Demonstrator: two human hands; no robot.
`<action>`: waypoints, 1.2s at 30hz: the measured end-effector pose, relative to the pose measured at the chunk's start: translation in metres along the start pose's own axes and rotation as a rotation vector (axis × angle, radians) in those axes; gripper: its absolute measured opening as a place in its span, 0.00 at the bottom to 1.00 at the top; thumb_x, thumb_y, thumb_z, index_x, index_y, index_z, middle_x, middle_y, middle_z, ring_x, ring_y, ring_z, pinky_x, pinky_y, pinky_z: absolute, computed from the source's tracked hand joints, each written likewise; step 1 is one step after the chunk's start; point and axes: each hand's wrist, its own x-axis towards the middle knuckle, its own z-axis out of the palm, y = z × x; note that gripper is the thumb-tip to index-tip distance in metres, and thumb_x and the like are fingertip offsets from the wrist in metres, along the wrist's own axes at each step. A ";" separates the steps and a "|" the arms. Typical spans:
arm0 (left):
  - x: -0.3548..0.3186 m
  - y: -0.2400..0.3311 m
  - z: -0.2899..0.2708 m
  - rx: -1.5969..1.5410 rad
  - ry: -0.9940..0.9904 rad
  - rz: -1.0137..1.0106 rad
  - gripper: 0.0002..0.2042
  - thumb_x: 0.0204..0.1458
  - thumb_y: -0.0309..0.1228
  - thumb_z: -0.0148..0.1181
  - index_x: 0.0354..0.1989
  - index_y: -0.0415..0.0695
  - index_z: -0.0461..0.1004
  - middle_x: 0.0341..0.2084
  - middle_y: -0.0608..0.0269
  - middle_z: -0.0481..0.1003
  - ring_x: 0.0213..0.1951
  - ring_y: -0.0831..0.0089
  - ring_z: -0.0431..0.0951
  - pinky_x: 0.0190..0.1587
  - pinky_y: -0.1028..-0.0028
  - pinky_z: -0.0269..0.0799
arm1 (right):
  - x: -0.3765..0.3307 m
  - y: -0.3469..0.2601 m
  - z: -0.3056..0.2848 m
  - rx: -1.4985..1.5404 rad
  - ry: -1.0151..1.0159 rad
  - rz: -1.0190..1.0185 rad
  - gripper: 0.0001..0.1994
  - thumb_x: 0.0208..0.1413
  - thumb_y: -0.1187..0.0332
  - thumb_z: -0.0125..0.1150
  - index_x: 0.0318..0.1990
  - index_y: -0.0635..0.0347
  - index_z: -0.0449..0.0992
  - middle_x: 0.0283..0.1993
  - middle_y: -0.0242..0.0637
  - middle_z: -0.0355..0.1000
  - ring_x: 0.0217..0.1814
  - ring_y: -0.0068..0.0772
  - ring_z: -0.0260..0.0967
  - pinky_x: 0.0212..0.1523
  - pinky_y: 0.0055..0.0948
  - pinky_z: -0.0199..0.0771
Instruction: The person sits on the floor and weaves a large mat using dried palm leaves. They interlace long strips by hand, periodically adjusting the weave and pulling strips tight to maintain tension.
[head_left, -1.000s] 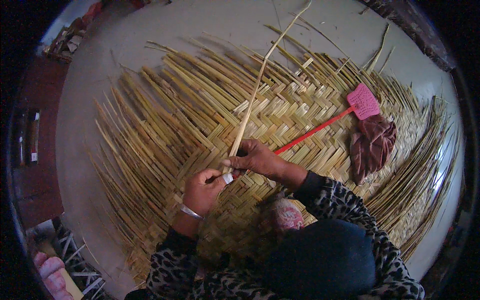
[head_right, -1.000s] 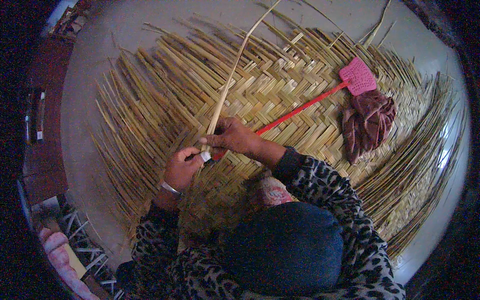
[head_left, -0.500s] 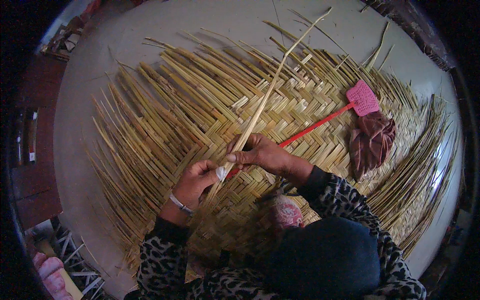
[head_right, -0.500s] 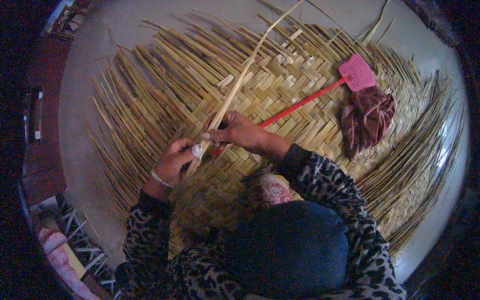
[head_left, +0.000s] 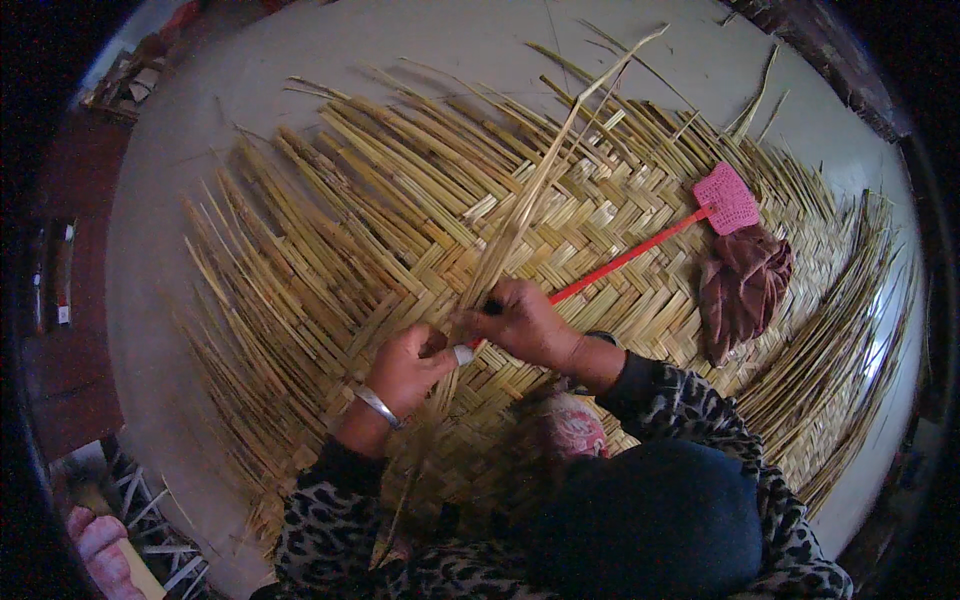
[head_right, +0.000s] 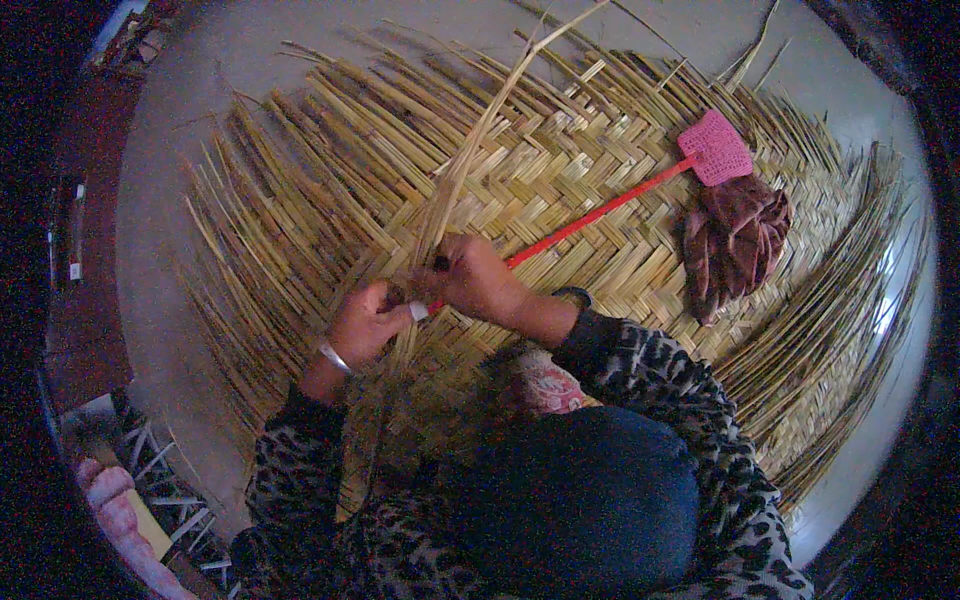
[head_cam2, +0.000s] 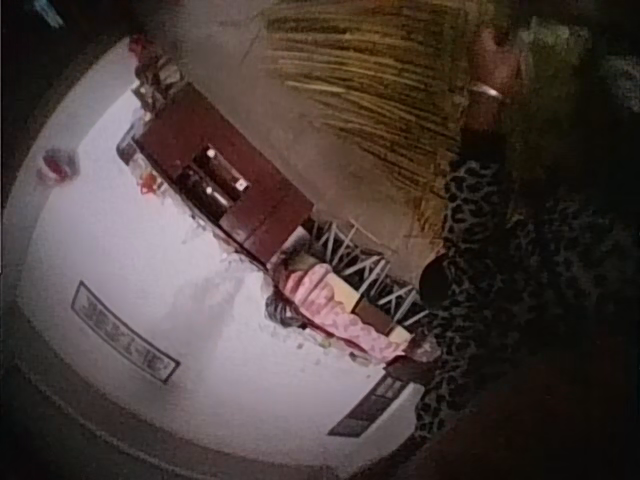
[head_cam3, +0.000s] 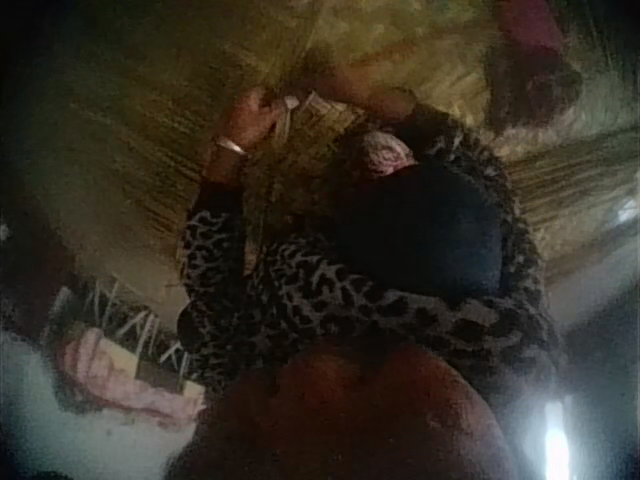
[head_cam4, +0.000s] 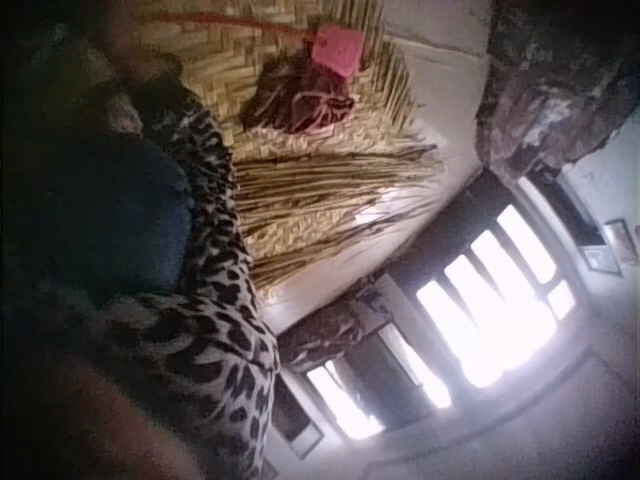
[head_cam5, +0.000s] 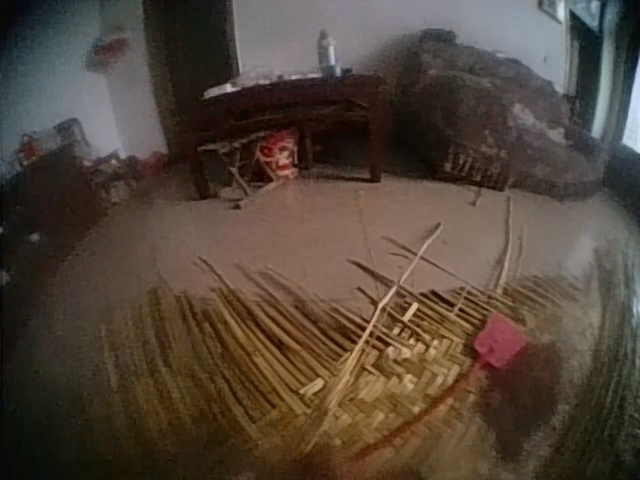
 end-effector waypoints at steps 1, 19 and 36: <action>-0.001 -0.001 -0.006 0.038 -0.049 -0.008 0.15 0.46 0.37 0.65 0.22 0.36 0.71 0.14 0.63 0.67 0.19 0.78 0.63 0.24 0.73 0.63 | 0.002 -0.004 -0.006 -0.004 0.012 0.000 0.13 0.51 0.62 0.65 0.28 0.65 0.77 0.19 0.37 0.71 0.21 0.20 0.64 0.23 0.29 0.67; -0.029 -0.008 -0.020 0.005 -0.016 -0.091 0.12 0.50 0.34 0.59 0.29 0.35 0.76 0.15 0.62 0.70 0.21 0.81 0.66 0.25 0.74 0.64 | 0.017 -0.014 0.007 -0.196 -0.253 -0.102 0.14 0.57 0.61 0.58 0.34 0.66 0.78 0.28 0.35 0.76 0.28 0.22 0.70 0.31 0.27 0.72; -0.122 -0.103 -0.040 0.082 0.281 -0.022 0.15 0.50 0.39 0.59 0.27 0.36 0.75 0.16 0.53 0.70 0.20 0.67 0.71 0.26 0.67 0.66 | 0.073 -0.125 0.060 0.047 -0.160 -0.181 0.13 0.57 0.61 0.57 0.34 0.66 0.74 0.28 0.35 0.73 0.28 0.25 0.71 0.33 0.26 0.74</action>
